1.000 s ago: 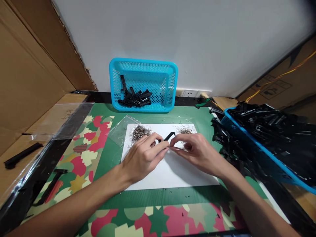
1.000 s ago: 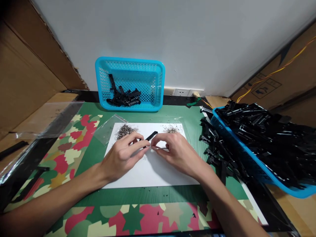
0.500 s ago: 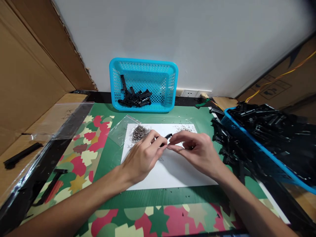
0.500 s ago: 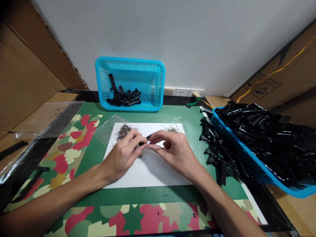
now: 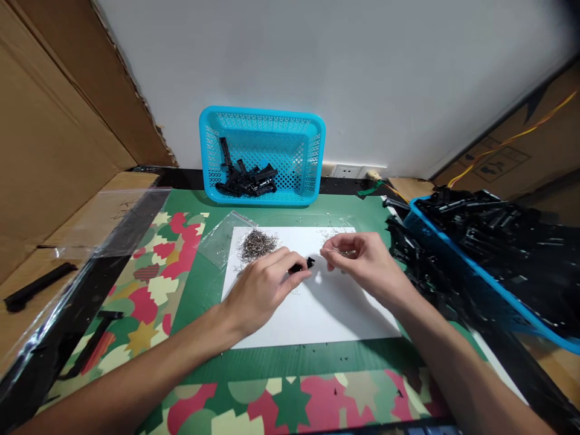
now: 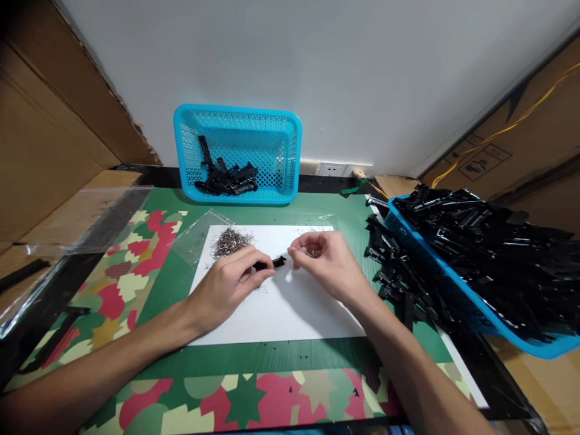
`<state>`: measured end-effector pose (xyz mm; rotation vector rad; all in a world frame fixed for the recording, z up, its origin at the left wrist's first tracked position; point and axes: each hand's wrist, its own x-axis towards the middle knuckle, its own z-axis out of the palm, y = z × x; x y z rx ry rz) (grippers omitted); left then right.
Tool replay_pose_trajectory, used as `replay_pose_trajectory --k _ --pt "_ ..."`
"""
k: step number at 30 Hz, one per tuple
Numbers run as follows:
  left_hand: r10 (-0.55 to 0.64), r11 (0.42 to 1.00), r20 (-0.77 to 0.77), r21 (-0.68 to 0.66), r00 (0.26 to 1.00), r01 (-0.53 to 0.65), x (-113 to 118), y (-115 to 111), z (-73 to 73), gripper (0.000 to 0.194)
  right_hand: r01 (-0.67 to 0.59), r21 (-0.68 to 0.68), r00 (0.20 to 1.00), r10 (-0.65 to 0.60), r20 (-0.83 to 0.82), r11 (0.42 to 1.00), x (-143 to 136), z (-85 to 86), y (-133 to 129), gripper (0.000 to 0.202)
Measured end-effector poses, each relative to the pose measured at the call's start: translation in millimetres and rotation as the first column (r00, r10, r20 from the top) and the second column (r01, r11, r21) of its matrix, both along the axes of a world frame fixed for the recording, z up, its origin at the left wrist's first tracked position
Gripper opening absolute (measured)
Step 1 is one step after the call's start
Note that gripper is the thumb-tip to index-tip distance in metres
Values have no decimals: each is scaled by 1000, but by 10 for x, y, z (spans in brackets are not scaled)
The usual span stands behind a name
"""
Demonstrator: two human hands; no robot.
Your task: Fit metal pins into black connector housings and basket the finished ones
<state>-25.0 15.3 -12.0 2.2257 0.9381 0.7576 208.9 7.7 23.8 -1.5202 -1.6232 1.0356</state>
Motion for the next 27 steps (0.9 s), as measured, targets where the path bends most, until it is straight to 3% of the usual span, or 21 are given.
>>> replay_pose_trajectory --k 5,8,13,27 --pt "7 1000 26 14 1000 -8 -3 20 -93 37 -53 -76 981 66 182 996 83 -19 41 19" --pt "11 1000 25 10 1000 -11 0 20 -107 35 -77 -25 972 80 219 997 18 -89 32 18" --pt "-21 1000 64 23 998 20 9 17 -97 29 -26 86 955 -1 296 996 -69 -167 13 14" --pt "-52 999 85 12 995 51 3 15 -122 29 12 203 925 -88 370 979 -115 -275 -27 10"
